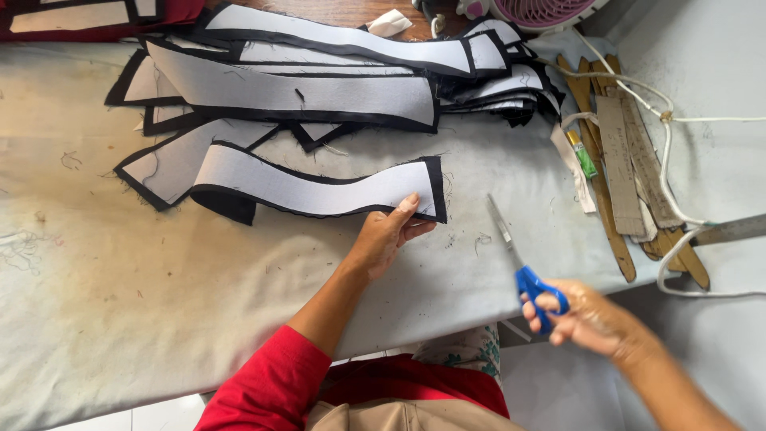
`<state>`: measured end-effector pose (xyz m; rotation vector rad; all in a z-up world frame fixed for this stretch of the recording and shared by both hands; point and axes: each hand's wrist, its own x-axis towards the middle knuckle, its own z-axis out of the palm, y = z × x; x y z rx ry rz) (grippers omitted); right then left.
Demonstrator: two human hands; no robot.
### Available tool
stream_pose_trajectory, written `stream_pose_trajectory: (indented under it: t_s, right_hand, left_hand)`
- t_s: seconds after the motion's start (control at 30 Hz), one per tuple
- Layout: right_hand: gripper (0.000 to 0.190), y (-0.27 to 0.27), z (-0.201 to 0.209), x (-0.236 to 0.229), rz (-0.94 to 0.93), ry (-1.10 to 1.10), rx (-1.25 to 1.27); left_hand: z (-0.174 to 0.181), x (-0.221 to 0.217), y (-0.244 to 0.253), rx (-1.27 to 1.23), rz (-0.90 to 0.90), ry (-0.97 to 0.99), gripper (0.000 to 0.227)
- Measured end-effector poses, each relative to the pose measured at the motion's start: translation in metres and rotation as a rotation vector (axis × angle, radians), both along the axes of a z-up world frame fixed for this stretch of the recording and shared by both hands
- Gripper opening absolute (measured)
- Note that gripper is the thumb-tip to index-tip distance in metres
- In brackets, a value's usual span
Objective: The person uses blue-handled scissors to trim the edges of a long, curved piece of black and white fabric. They cut along the length of the fabric, then trim the ends, and finally fold the piece to inspect the edges.
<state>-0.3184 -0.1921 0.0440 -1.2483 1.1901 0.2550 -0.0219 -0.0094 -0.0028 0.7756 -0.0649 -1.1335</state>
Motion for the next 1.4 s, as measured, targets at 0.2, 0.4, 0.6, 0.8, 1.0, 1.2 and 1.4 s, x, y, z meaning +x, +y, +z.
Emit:
stream_pose_trajectory:
  t_s: [0.2, 0.4, 0.6, 0.8, 1.0, 1.2, 1.4]
  right_hand:
    - [0.073, 0.086, -0.031, 0.024, -0.045, -0.449, 0.359]
    - [0.068, 0.124, -0.024, 0.060, -0.008, -0.537, 0.075]
    - [0.064, 0.131, -0.027, 0.066, 0.018, -0.500, 0.002]
    - [0.052, 0.133, -0.030, 0.072, -0.008, -0.485, -0.001]
    - [0.055, 0.132, -0.035, 0.074, -0.023, -0.528, 0.026]
    - [0.050, 0.132, -0.037, 0.075, -0.043, -0.542, 0.025]
    - [0.058, 0.130, -0.039, 0.074, -0.025, -0.596, 0.036]
  left_hand:
    - [-0.007, 0.011, -0.003, -0.040, 0.180, -0.087, 0.038]
    - [0.014, 0.014, 0.004, 0.029, 0.268, -0.137, 0.028]
    - [0.008, 0.008, 0.000, -0.001, 0.249, -0.190, 0.024]
    - [0.005, 0.005, 0.001, 0.016, 0.219, -0.251, 0.028]
    - [0.000, 0.003, 0.000, -0.004, 0.206, -0.264, 0.025]
    - [-0.002, 0.002, 0.000, -0.009, 0.195, -0.299, 0.024]
    - [0.000, 0.002, 0.001, -0.002, 0.184, -0.310, 0.026]
